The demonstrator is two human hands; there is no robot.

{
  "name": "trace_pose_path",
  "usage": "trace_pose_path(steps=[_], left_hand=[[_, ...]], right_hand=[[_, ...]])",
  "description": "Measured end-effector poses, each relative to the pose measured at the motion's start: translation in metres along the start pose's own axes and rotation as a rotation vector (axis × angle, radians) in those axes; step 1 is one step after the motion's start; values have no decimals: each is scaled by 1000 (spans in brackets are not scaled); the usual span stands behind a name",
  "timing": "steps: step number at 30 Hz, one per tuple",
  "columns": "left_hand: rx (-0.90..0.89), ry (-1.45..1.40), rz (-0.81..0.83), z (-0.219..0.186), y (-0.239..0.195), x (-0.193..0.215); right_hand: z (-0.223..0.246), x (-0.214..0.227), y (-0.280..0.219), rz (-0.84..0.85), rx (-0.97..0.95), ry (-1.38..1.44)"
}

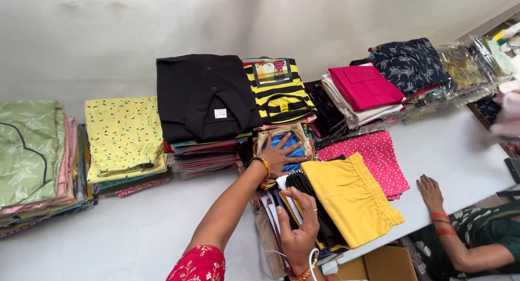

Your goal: The person folds several small garments one by one on a white table. They unfold each item, fold it into a compact rectangle, and place it on a growing stack to the right. The items include patterned and solid-colored shorts or undergarments.

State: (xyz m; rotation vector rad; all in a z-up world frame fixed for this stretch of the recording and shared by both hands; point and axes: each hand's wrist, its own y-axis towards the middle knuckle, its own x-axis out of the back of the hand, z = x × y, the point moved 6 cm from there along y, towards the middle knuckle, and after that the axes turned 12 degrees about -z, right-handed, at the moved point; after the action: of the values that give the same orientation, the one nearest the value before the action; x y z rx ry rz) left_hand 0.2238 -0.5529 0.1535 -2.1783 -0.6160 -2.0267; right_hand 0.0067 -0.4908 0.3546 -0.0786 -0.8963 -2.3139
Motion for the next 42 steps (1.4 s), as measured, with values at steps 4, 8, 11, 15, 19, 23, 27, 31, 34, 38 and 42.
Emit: trace_pose_path(steps=[4, 8, 11, 15, 19, 23, 27, 31, 34, 38, 42], left_hand=[[-10, 23, 55, -2, 3, 3], [-17, 37, 74, 0, 7, 7], [-19, 19, 36, -4, 1, 44], [14, -41, -113, 3, -33, 76], [100, -169, -580, 15, -123, 118], [308, -185, -898, 36, -282, 130], [659, -104, -944, 55, -484, 98], [1257, 223, -675, 40, -713, 40], [1648, 359, -228, 7, -841, 17], [1819, 310, 214, -30, -949, -29], [1797, 131, 247, -22, -951, -32]], right_hand=[[2, 3, -4, 8, -6, 7], [12, 9, -2, -16, 35, 17], [14, 10, -9, -22, 43, 59], [17, -2, -35, 29, 58, 123], [29, -34, -76, 257, 105, 193], [29, -81, -137, 537, 113, 251], [21, -128, -209, 795, 108, 188], [9, -169, -287, 1195, 84, -45], [1, -188, -336, 1314, 109, -167], [-12, -199, -377, 1323, 126, -340], [-25, -201, -400, 1290, 137, -454]])
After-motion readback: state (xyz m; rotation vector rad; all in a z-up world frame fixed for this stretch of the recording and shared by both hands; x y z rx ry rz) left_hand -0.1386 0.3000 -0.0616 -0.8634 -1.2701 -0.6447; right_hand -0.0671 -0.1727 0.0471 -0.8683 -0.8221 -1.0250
